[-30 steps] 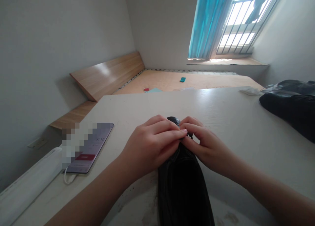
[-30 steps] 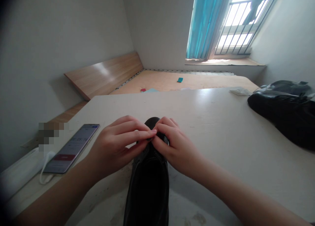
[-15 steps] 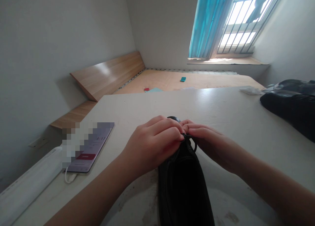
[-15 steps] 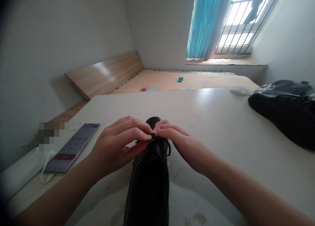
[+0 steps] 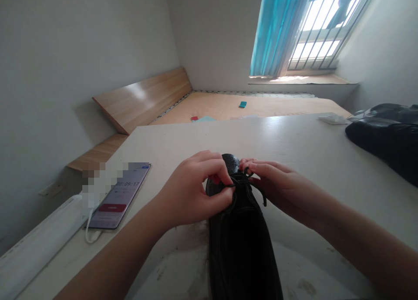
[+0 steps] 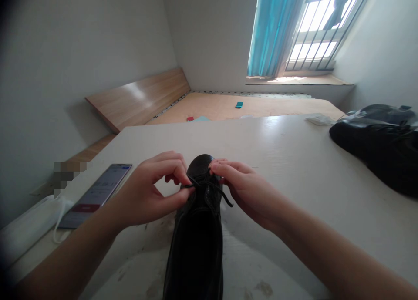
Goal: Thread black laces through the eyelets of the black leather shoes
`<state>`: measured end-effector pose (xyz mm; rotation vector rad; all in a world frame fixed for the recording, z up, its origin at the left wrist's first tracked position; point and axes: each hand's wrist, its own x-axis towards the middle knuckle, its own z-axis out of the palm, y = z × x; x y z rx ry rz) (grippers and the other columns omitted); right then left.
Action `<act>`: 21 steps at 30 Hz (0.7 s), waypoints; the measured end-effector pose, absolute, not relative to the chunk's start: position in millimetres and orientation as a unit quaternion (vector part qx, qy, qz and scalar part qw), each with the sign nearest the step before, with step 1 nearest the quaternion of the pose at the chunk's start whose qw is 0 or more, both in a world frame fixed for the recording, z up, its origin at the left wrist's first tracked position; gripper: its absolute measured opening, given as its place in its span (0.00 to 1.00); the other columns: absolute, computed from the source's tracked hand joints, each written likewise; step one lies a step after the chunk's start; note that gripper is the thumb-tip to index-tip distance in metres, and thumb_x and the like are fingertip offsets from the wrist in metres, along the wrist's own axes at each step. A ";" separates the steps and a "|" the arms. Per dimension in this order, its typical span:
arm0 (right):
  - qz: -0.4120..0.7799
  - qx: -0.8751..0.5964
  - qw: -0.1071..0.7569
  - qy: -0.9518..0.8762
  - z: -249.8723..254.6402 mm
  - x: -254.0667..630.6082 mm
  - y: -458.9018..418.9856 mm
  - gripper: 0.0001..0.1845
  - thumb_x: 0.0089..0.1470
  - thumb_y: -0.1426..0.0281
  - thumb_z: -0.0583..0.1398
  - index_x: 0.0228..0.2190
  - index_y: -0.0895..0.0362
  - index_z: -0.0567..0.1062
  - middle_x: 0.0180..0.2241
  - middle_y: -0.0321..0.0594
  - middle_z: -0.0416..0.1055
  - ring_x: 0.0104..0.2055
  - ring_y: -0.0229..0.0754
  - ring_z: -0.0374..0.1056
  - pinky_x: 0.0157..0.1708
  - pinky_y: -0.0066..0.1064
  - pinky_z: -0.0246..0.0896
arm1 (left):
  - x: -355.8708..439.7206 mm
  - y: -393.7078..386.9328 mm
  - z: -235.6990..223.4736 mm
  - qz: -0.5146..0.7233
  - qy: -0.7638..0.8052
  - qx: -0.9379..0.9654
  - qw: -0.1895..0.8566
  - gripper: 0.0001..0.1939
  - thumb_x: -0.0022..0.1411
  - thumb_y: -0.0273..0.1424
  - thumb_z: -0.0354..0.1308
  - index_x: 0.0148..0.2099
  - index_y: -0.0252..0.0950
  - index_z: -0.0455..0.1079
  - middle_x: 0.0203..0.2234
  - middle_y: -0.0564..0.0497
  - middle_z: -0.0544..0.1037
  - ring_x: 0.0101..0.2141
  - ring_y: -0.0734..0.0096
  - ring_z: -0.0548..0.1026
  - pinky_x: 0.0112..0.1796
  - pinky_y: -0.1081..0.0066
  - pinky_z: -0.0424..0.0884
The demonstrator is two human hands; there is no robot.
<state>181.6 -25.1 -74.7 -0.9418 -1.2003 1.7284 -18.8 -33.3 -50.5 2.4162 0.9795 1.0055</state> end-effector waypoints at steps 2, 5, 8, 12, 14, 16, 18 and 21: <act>0.691 -0.355 0.398 -0.488 -72.4 184.0 -25.3 0.07 0.52 0.64 0.63 0.30 0.55 0.79 0.38 0.39 0.70 0.46 0.45 0.61 0.52 0.40 0.53 | -18.3 -32.8 -52.0 0.348 0.371 0.843 0.175 0.04 0.53 0.23 0.58 0.28 0.35 0.66 0.24 0.56 0.69 0.28 0.76 0.66 0.31 0.74 0.62; 0.689 -0.339 0.379 -0.516 -71.7 188.0 -27.0 0.08 0.52 0.63 0.63 0.30 0.54 0.78 0.38 0.38 0.70 0.48 0.45 0.61 0.54 0.39 0.51 | -16.6 -33.1 -54.9 0.332 0.405 0.834 0.174 0.03 0.54 0.26 0.56 0.29 0.35 0.65 0.23 0.57 0.68 0.26 0.76 0.65 0.29 0.73 0.61; 0.649 -0.376 0.386 -0.537 -72.1 191.7 -28.0 0.14 0.48 0.55 0.66 0.31 0.52 0.78 0.42 0.37 0.70 0.52 0.46 0.60 0.57 0.37 0.48 | -14.6 -34.0 -56.4 0.326 0.443 0.815 0.181 0.06 0.53 0.28 0.55 0.27 0.36 0.62 0.21 0.58 0.67 0.24 0.76 0.64 0.27 0.72 0.59; 0.592 -0.461 0.330 -0.573 -66.1 194.8 -25.8 0.22 0.44 0.49 0.67 0.25 0.55 0.74 0.31 0.36 0.67 0.39 0.41 0.61 0.42 0.34 0.54 | -12.4 -34.8 -56.4 0.314 0.489 0.789 0.200 0.07 0.51 0.28 0.53 0.24 0.37 0.59 0.17 0.59 0.63 0.21 0.77 0.61 0.23 0.73 0.55; 0.583 -0.464 0.274 -0.608 -61.3 196.0 -23.8 0.26 0.46 0.47 0.65 0.20 0.56 0.68 0.23 0.33 0.59 0.29 0.36 0.53 0.32 0.32 0.50 | -11.9 -34.6 -56.2 0.307 0.500 0.779 0.221 0.07 0.50 0.28 0.53 0.23 0.37 0.57 0.15 0.60 0.60 0.20 0.77 0.59 0.22 0.73 0.53; 0.583 -0.444 0.239 -0.637 -57.5 198.6 -21.9 0.28 0.49 0.47 0.62 0.18 0.56 0.62 0.20 0.31 0.52 0.25 0.34 0.47 0.27 0.32 0.44 | -11.8 -34.1 -55.8 0.303 0.511 0.766 0.246 0.09 0.49 0.28 0.52 0.21 0.37 0.56 0.14 0.60 0.58 0.20 0.77 0.57 0.22 0.72 0.52; 0.586 -0.429 0.213 -0.654 -55.6 203.1 -20.2 0.26 0.51 0.51 0.61 0.17 0.56 0.61 0.20 0.31 0.51 0.25 0.34 0.45 0.26 0.31 0.42 | -11.9 -33.6 -54.9 0.292 0.526 0.752 0.269 0.10 0.49 0.29 0.51 0.20 0.37 0.54 0.14 0.59 0.57 0.20 0.77 0.57 0.22 0.72 0.51; 0.584 -0.437 0.178 -0.661 -54.7 211.9 -18.6 0.23 0.53 0.55 0.61 0.18 0.56 0.61 0.21 0.31 0.51 0.24 0.33 0.44 0.25 0.31 0.39 | -12.3 -33.6 -53.1 0.269 0.544 0.741 0.288 0.11 0.49 0.29 0.50 0.20 0.37 0.52 0.14 0.59 0.56 0.20 0.77 0.57 0.22 0.71 0.50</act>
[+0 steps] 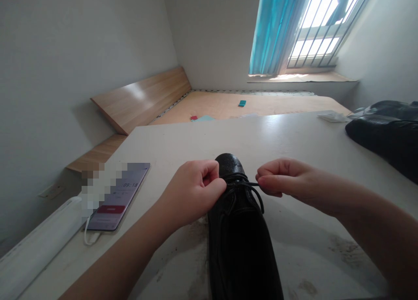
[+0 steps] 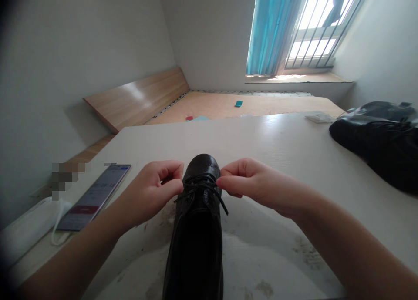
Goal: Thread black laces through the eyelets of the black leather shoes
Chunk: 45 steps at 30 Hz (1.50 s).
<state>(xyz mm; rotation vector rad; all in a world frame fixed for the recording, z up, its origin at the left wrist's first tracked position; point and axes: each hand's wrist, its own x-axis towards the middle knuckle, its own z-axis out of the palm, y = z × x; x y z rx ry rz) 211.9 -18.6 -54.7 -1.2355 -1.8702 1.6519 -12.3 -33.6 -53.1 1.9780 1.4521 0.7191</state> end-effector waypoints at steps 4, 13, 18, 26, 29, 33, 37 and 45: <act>0.588 -0.427 0.172 -0.665 -54.6 219.8 -14.7 0.23 0.54 0.55 0.61 0.19 0.57 0.63 0.21 0.31 0.53 0.25 0.33 0.47 0.25 0.31 0.41 | -12.7 -34.3 -52.0 0.265 0.562 0.735 0.272 0.11 0.48 0.29 0.52 0.19 0.37 0.52 0.14 0.58 0.55 0.20 0.77 0.55 0.22 0.70 0.48; 0.673 -0.323 0.181 -0.640 -64.1 221.7 -0.6 0.24 0.57 0.56 0.60 0.19 0.58 0.62 0.19 0.31 0.54 0.24 0.33 0.50 0.27 0.30 0.45 | -18.2 -24.4 -51.7 0.367 0.432 0.554 0.610 0.05 0.52 0.31 0.57 0.29 0.36 0.65 0.16 0.62 0.54 0.18 0.82 0.48 0.21 0.75 0.45; 0.694 -0.306 0.191 -0.623 -64.4 219.1 -3.3 0.23 0.58 0.57 0.60 0.20 0.58 0.62 0.20 0.30 0.54 0.24 0.32 0.50 0.27 0.30 0.44 | -27.3 -30.6 -43.6 0.241 0.492 0.718 0.430 0.04 0.55 0.31 0.58 0.35 0.38 0.71 0.19 0.59 0.61 0.23 0.78 0.59 0.24 0.75 0.54; 0.719 -0.295 0.225 -0.588 -69.4 217.2 -3.3 0.21 0.60 0.59 0.59 0.21 0.58 0.65 0.20 0.31 0.54 0.24 0.32 0.49 0.26 0.29 0.44 | -25.7 -31.1 -45.6 0.199 0.465 0.758 0.413 0.09 0.62 0.37 0.55 0.35 0.37 0.70 0.24 0.57 0.68 0.26 0.76 0.64 0.27 0.74 0.59; 0.715 -0.284 0.226 -0.597 -71.5 217.2 -3.0 0.21 0.60 0.59 0.59 0.21 0.59 0.65 0.20 0.31 0.55 0.24 0.32 0.50 0.26 0.28 0.44 | -22.6 -30.2 -49.6 0.216 0.458 0.713 0.484 0.16 0.63 0.43 0.55 0.32 0.35 0.69 0.23 0.57 0.66 0.26 0.76 0.62 0.27 0.73 0.57; 0.717 -0.287 0.229 -0.593 -73.2 216.2 -2.8 0.20 0.60 0.61 0.59 0.21 0.59 0.65 0.21 0.31 0.55 0.25 0.32 0.50 0.26 0.27 0.45 | -18.9 -31.9 -51.0 0.239 0.435 0.644 0.582 0.14 0.59 0.42 0.60 0.35 0.35 0.73 0.25 0.55 0.69 0.28 0.76 0.63 0.30 0.74 0.58; 0.727 -0.293 0.235 -0.575 -74.3 214.6 -3.4 0.20 0.60 0.61 0.59 0.21 0.59 0.64 0.21 0.30 0.54 0.24 0.32 0.48 0.26 0.27 0.47 | -18.0 -33.5 -49.2 0.238 0.424 0.627 0.609 0.12 0.60 0.39 0.59 0.32 0.34 0.71 0.22 0.58 0.64 0.25 0.78 0.58 0.28 0.74 0.54; 0.710 -0.309 0.215 -0.595 -70.0 214.8 -3.5 0.22 0.58 0.62 0.61 0.18 0.58 0.63 0.18 0.30 0.54 0.23 0.31 0.53 0.25 0.27 0.46 | -15.6 -30.8 -54.3 0.233 0.437 0.706 0.507 0.15 0.62 0.38 0.51 0.26 0.36 0.57 0.20 0.59 0.55 0.24 0.77 0.54 0.26 0.73 0.51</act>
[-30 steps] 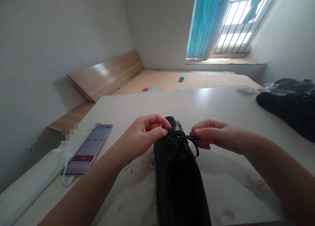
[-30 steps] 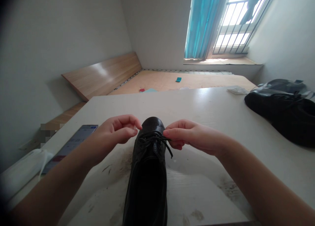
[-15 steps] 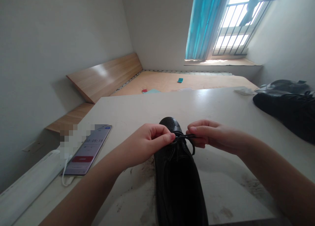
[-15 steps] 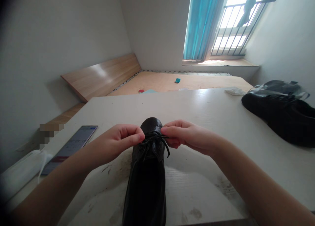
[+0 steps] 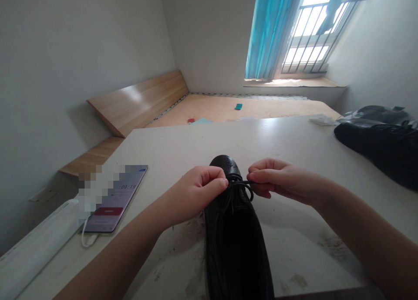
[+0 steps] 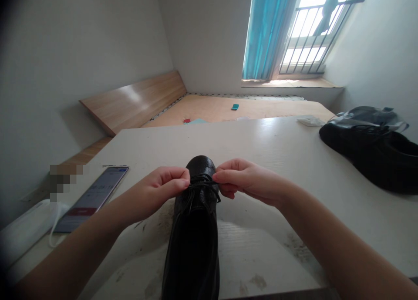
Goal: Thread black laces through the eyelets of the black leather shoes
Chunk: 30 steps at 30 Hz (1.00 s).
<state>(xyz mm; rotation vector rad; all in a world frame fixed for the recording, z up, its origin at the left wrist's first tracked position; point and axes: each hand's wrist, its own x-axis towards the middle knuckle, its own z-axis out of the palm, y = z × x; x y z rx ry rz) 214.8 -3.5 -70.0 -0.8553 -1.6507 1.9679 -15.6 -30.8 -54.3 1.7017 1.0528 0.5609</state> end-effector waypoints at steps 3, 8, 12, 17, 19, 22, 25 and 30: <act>0.707 -0.311 0.209 -0.600 -67.3 215.3 -3.8 0.22 0.57 0.62 0.62 0.18 0.58 0.62 0.18 0.30 0.54 0.23 0.31 0.55 0.25 0.28 0.47 | -13.6 -31.0 -55.6 0.224 0.458 0.726 0.461 0.16 0.60 0.36 0.51 0.23 0.36 0.54 0.18 0.59 0.54 0.23 0.78 0.54 0.25 0.73 0.50; 0.708 -0.312 0.205 -0.600 -65.8 215.2 -4.1 0.23 0.56 0.62 0.63 0.17 0.58 0.62 0.17 0.29 0.54 0.23 0.32 0.55 0.25 0.28 0.47 | -12.5 -33.5 -54.3 0.208 0.487 0.779 0.337 0.17 0.59 0.35 0.50 0.21 0.36 0.50 0.17 0.58 0.51 0.21 0.77 0.53 0.23 0.71 0.49; 0.712 -0.312 0.208 -0.593 -67.1 214.6 -4.3 0.23 0.56 0.62 0.63 0.17 0.58 0.62 0.17 0.28 0.53 0.21 0.30 0.51 0.23 0.27 0.46 | -12.6 -35.3 -52.8 0.193 0.486 0.824 0.216 0.18 0.60 0.35 0.48 0.20 0.36 0.49 0.15 0.57 0.54 0.20 0.77 0.54 0.25 0.69 0.48; 0.702 -0.322 0.200 -0.603 -66.0 214.5 -5.7 0.23 0.54 0.61 0.63 0.16 0.58 0.62 0.17 0.29 0.53 0.21 0.31 0.52 0.23 0.28 0.45 | -12.9 -35.3 -52.5 0.173 0.496 0.839 0.142 0.19 0.60 0.38 0.48 0.20 0.35 0.52 0.15 0.56 0.59 0.21 0.76 0.56 0.26 0.68 0.47; 0.690 -0.333 0.197 -0.611 -65.2 215.6 -5.4 0.23 0.54 0.60 0.62 0.17 0.57 0.62 0.17 0.29 0.54 0.21 0.31 0.52 0.23 0.28 0.45 | -14.2 -34.1 -53.0 0.172 0.502 0.831 0.165 0.19 0.60 0.38 0.49 0.20 0.36 0.52 0.15 0.57 0.58 0.21 0.76 0.57 0.26 0.69 0.47; 0.649 -0.361 0.218 -0.633 -64.5 217.2 -4.2 0.23 0.55 0.57 0.62 0.18 0.57 0.63 0.18 0.31 0.57 0.23 0.32 0.53 0.25 0.29 0.45 | -17.6 -32.0 -53.2 0.203 0.496 0.815 0.222 0.16 0.59 0.38 0.51 0.23 0.37 0.55 0.17 0.58 0.58 0.22 0.75 0.58 0.26 0.70 0.50; 0.604 -0.379 0.281 -0.642 -64.3 215.8 -4.6 0.18 0.56 0.56 0.61 0.25 0.57 0.68 0.23 0.32 0.61 0.27 0.33 0.54 0.29 0.28 0.50 | -20.7 -32.6 -50.5 0.274 0.442 0.814 0.259 0.07 0.56 0.32 0.53 0.29 0.38 0.58 0.21 0.58 0.61 0.24 0.75 0.59 0.27 0.71 0.55; 0.520 -0.349 0.310 -0.715 -65.4 207.2 -11.1 0.13 0.58 0.59 0.60 0.42 0.52 0.76 0.45 0.39 0.67 0.47 0.41 0.62 0.46 0.33 0.58 | -19.7 -41.6 -43.2 0.299 0.317 0.872 0.224 0.12 0.45 0.19 0.54 0.34 0.37 0.67 0.33 0.54 0.67 0.37 0.72 0.65 0.40 0.71 0.63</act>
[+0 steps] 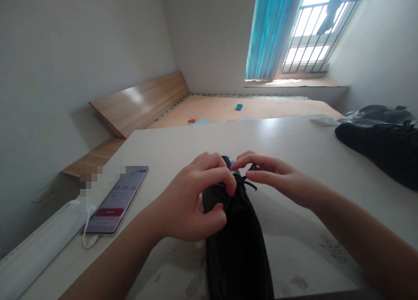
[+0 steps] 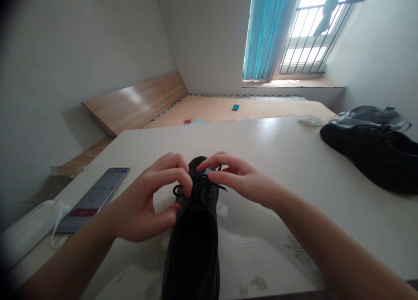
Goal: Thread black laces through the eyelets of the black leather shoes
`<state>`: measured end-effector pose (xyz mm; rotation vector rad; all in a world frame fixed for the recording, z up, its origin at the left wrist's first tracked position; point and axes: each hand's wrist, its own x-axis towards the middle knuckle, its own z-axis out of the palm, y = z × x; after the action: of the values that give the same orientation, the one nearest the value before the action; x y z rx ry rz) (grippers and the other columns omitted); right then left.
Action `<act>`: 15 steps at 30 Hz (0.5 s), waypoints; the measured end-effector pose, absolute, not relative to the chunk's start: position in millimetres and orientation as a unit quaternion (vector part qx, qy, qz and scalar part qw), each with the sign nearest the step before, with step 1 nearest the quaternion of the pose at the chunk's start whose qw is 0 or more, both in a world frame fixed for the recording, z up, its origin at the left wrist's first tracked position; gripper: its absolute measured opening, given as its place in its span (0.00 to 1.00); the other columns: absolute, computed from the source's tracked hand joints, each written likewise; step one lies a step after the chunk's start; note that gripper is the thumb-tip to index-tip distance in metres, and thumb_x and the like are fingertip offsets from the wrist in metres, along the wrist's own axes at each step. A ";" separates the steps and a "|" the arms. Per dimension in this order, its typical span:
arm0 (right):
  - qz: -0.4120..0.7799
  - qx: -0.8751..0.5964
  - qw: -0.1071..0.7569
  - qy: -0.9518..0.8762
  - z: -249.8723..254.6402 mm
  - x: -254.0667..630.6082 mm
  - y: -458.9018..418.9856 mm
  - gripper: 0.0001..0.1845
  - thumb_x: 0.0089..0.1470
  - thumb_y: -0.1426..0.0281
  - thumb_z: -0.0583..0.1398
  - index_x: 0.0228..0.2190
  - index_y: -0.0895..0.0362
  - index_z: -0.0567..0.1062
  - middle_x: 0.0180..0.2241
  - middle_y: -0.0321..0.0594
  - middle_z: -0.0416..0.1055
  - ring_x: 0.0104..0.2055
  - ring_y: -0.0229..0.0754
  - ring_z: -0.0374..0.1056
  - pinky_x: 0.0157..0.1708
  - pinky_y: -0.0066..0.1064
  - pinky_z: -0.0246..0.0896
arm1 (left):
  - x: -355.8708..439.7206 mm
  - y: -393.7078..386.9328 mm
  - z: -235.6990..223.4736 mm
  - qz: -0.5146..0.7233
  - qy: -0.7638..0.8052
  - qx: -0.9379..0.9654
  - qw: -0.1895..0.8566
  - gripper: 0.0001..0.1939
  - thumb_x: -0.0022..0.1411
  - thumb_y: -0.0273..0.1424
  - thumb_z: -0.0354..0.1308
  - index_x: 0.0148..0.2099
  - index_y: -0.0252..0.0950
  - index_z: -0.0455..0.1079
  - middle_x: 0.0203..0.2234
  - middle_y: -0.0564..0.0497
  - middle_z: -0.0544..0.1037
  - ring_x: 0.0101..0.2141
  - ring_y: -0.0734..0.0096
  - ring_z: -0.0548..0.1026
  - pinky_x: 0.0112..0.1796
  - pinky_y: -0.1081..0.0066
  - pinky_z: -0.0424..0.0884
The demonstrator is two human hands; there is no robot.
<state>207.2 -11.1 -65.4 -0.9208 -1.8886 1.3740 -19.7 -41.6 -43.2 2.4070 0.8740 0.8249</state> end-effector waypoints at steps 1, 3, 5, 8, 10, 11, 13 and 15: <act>0.502 -0.341 0.304 -0.734 -66.3 205.4 -12.7 0.13 0.58 0.60 0.60 0.42 0.52 0.77 0.47 0.40 0.65 0.49 0.43 0.62 0.48 0.35 0.57 | -18.9 -43.2 -42.6 0.292 0.307 0.880 0.215 0.12 0.45 0.19 0.55 0.34 0.37 0.69 0.35 0.53 0.67 0.39 0.71 0.65 0.41 0.71 0.64; 0.473 -0.336 0.297 -0.758 -68.4 201.8 -15.7 0.12 0.57 0.61 0.61 0.40 0.52 0.78 0.49 0.42 0.63 0.53 0.44 0.61 0.54 0.37 0.55 | -17.4 -45.2 -42.7 0.282 0.305 0.888 0.196 0.12 0.46 0.20 0.58 0.34 0.37 0.72 0.36 0.52 0.67 0.41 0.70 0.65 0.42 0.72 0.64; 0.464 -0.336 0.304 -0.761 -70.2 198.2 -18.5 0.10 0.57 0.62 0.61 0.38 0.53 0.78 0.49 0.42 0.63 0.55 0.45 0.59 0.58 0.38 0.51 | -16.9 -45.4 -43.4 0.283 0.308 0.891 0.178 0.08 0.49 0.21 0.59 0.33 0.37 0.72 0.35 0.51 0.67 0.40 0.70 0.65 0.42 0.72 0.64; 0.466 -0.335 0.320 -0.754 -71.3 192.2 -21.9 0.07 0.57 0.64 0.61 0.35 0.54 0.77 0.46 0.41 0.65 0.54 0.45 0.60 0.58 0.38 0.50 | -18.0 -44.4 -43.7 0.282 0.304 0.894 0.171 0.06 0.53 0.21 0.59 0.32 0.37 0.73 0.33 0.52 0.69 0.39 0.71 0.66 0.42 0.72 0.64; 0.467 -0.337 0.330 -0.748 -71.4 188.3 -23.2 0.05 0.56 0.66 0.61 0.33 0.54 0.76 0.44 0.41 0.66 0.52 0.45 0.61 0.57 0.38 0.51 | -18.9 -44.1 -43.4 0.271 0.300 0.897 0.179 0.08 0.52 0.21 0.59 0.34 0.38 0.73 0.34 0.53 0.70 0.39 0.71 0.66 0.42 0.72 0.64; 0.466 -0.341 0.334 -0.745 -71.6 186.6 -23.6 0.04 0.55 0.67 0.61 0.32 0.55 0.75 0.43 0.41 0.67 0.52 0.45 0.61 0.57 0.39 0.52 | -19.1 -44.1 -43.3 0.266 0.300 0.898 0.182 0.10 0.51 0.20 0.59 0.35 0.38 0.73 0.34 0.53 0.70 0.39 0.71 0.66 0.42 0.72 0.64; 0.464 -0.346 0.342 -0.740 -72.3 184.0 -23.7 0.04 0.55 0.69 0.60 0.30 0.55 0.74 0.40 0.41 0.67 0.50 0.45 0.61 0.55 0.39 0.53 | -18.9 -44.3 -43.7 0.260 0.304 0.899 0.179 0.10 0.50 0.20 0.60 0.36 0.38 0.72 0.34 0.53 0.71 0.39 0.71 0.66 0.42 0.71 0.64; 0.461 -0.347 0.348 -0.739 -73.5 182.6 -23.5 0.03 0.54 0.70 0.60 0.29 0.56 0.74 0.38 0.40 0.66 0.48 0.44 0.62 0.54 0.40 0.54 | -18.1 -44.4 -44.7 0.267 0.306 0.899 0.166 0.08 0.52 0.21 0.60 0.35 0.37 0.73 0.32 0.53 0.71 0.38 0.71 0.66 0.41 0.71 0.64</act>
<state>182.6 -23.5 -73.5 -0.8997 -1.9163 1.1963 -18.1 -44.4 -44.7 2.5604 0.8702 0.7596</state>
